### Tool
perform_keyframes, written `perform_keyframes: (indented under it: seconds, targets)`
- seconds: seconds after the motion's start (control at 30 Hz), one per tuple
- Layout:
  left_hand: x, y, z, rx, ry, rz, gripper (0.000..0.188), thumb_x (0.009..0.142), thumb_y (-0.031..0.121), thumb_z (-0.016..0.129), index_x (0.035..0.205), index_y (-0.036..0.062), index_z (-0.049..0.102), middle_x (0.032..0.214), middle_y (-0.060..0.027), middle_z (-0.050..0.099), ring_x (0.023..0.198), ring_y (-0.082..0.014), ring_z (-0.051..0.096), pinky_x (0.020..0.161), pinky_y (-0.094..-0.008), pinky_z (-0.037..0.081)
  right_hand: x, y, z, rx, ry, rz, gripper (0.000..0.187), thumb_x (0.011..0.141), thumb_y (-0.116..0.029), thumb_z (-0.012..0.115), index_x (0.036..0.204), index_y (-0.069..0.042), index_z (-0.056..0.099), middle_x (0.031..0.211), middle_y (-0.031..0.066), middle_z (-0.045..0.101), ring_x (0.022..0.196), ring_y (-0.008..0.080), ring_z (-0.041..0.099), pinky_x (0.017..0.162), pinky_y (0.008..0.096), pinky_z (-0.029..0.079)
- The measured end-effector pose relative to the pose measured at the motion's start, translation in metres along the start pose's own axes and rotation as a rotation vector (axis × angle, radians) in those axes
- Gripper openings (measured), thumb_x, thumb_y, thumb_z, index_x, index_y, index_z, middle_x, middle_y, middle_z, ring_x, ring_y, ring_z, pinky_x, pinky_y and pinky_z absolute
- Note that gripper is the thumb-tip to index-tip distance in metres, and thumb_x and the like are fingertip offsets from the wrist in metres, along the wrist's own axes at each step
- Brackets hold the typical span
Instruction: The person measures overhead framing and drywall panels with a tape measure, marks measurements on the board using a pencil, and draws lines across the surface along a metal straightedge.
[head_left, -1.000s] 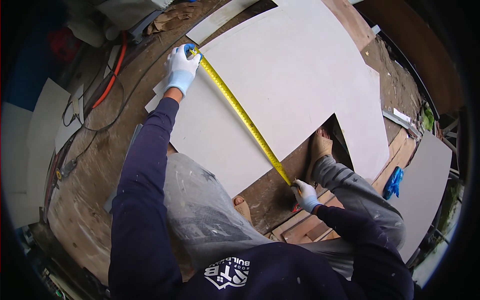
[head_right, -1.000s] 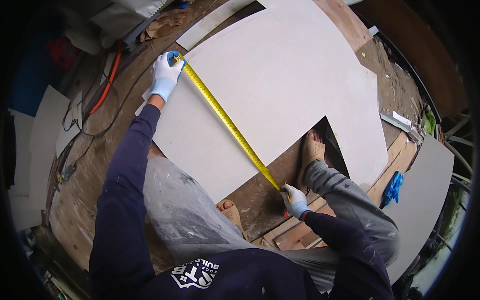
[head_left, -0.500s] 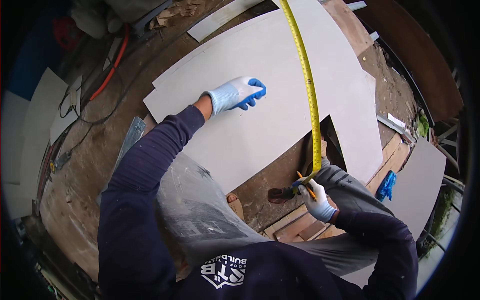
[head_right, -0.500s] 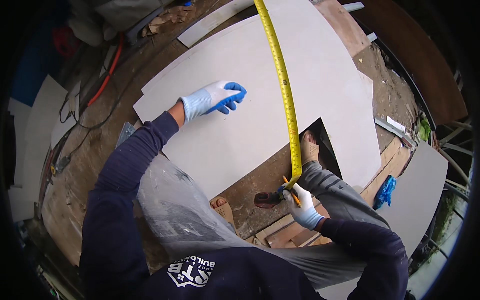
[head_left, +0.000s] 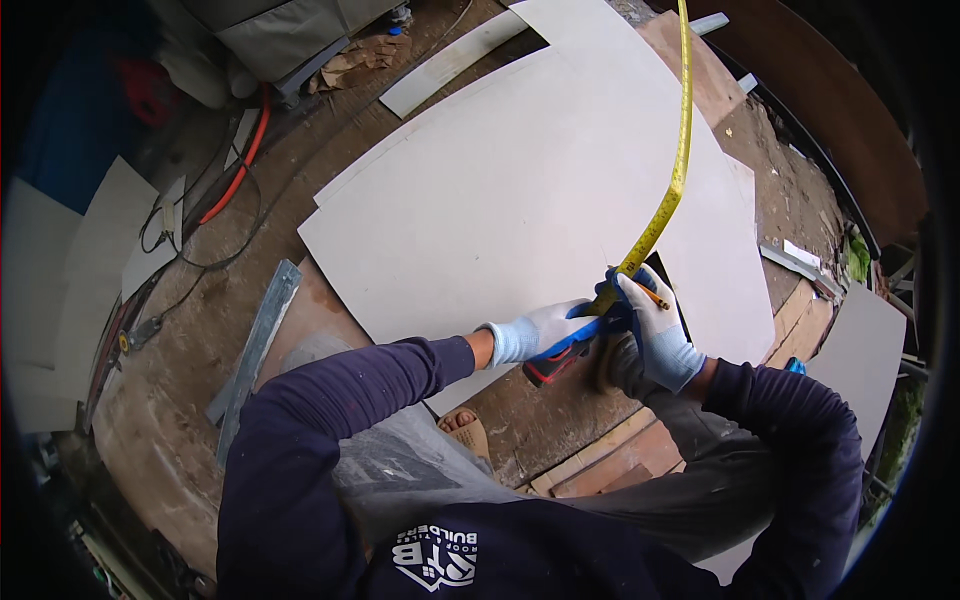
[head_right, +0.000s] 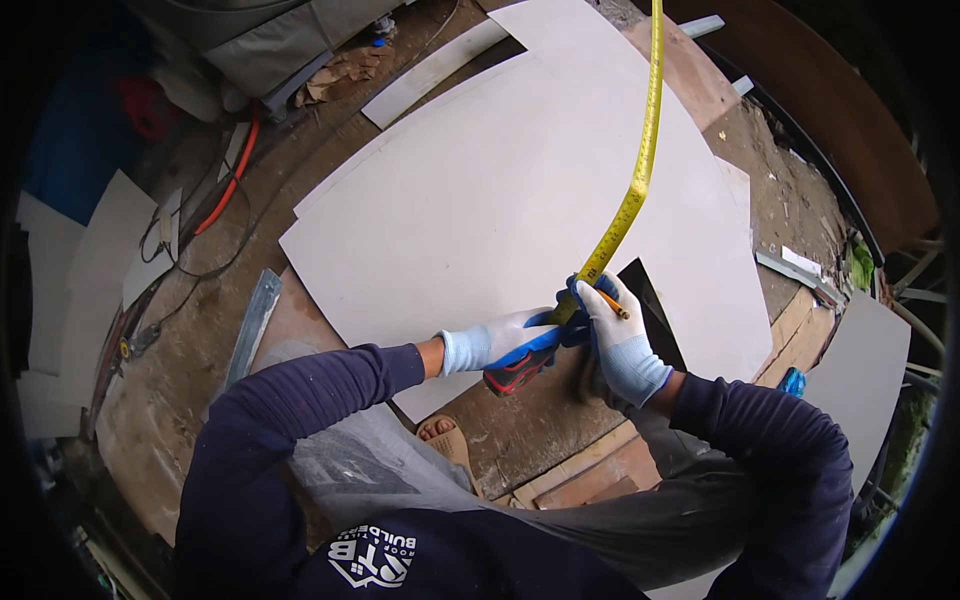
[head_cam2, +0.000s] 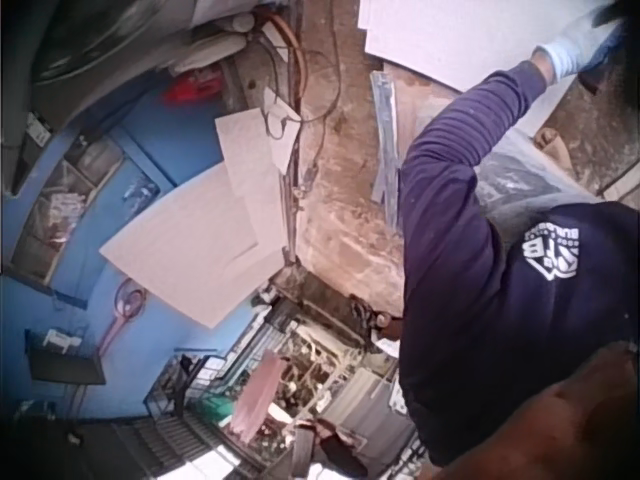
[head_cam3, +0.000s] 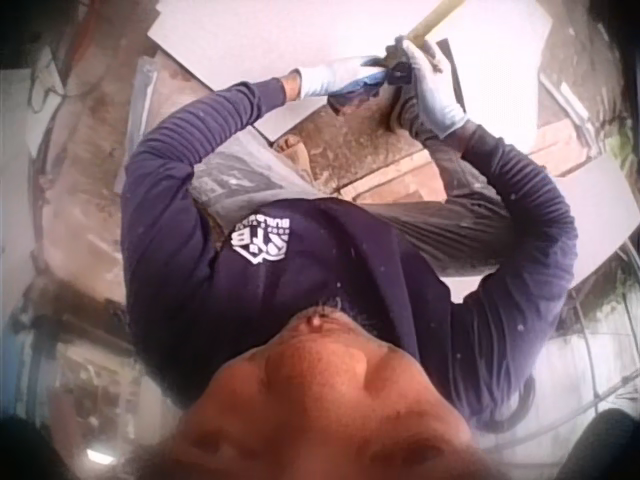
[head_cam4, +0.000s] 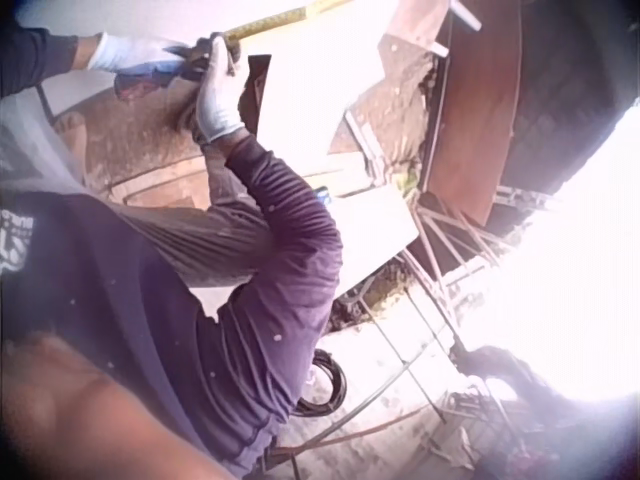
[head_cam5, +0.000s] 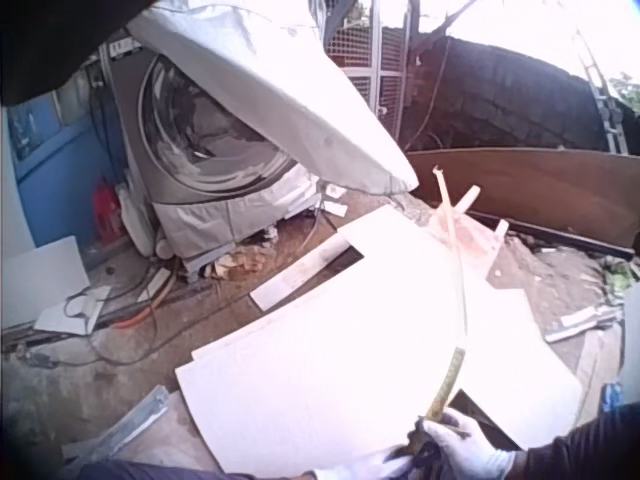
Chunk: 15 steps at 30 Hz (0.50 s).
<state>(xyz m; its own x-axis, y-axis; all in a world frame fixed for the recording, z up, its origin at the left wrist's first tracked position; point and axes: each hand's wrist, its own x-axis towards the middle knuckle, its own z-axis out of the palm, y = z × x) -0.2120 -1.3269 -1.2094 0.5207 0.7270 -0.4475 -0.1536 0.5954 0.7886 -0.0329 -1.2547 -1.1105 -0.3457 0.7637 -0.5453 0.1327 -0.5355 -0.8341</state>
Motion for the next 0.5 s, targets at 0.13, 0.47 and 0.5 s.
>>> perform_keyframes:
  seconds: [0.13, 0.47, 0.5]
  targets:
    - [-0.017, 0.048, -0.001, 0.147, -0.113, -0.186, 0.045, 0.114, 0.044, 0.049, 0.124, 0.0033, 0.064, 0.1, -0.009, 0.07, 0.09, -0.0187, 0.071, 0.085, -0.0348, 0.059, 0.047, -0.037, -0.015, 0.104, 0.123, 0.047, 0.029, 0.109, -0.03, 0.065, 0.126, -0.007, 0.067, 0.112, 0.0096, 0.075, 0.099, 0.0228, 0.073, 0.08, 0.0387, 0.06]
    - [-0.107, 0.039, -0.084, 0.113, 0.02, -0.341, 0.035, 0.113, 0.029, 0.055, 0.126, -0.0025, 0.064, 0.096, -0.0029, 0.064, 0.085, -0.0095, 0.06, 0.081, -0.0254, 0.054, 0.17, -0.052, -0.109, 0.078, 0.327, -0.016, 0.028, 0.107, -0.043, 0.067, 0.114, -0.016, 0.066, 0.109, 0.0022, 0.072, 0.091, 0.0158, 0.065, 0.076, 0.033, 0.053]
    - [-0.111, 0.043, -0.091, 0.01, 0.041, -0.415, 0.035, 0.113, 0.029, 0.055, 0.125, -0.0026, 0.064, 0.098, -0.0046, 0.066, 0.085, -0.0103, 0.061, 0.081, -0.0256, 0.054, 0.18, -0.041, -0.118, 0.113, 0.342, -0.013, 0.029, 0.108, -0.045, 0.066, 0.115, -0.016, 0.066, 0.109, 0.0022, 0.072, 0.09, 0.0157, 0.065, 0.075, 0.0327, 0.053]
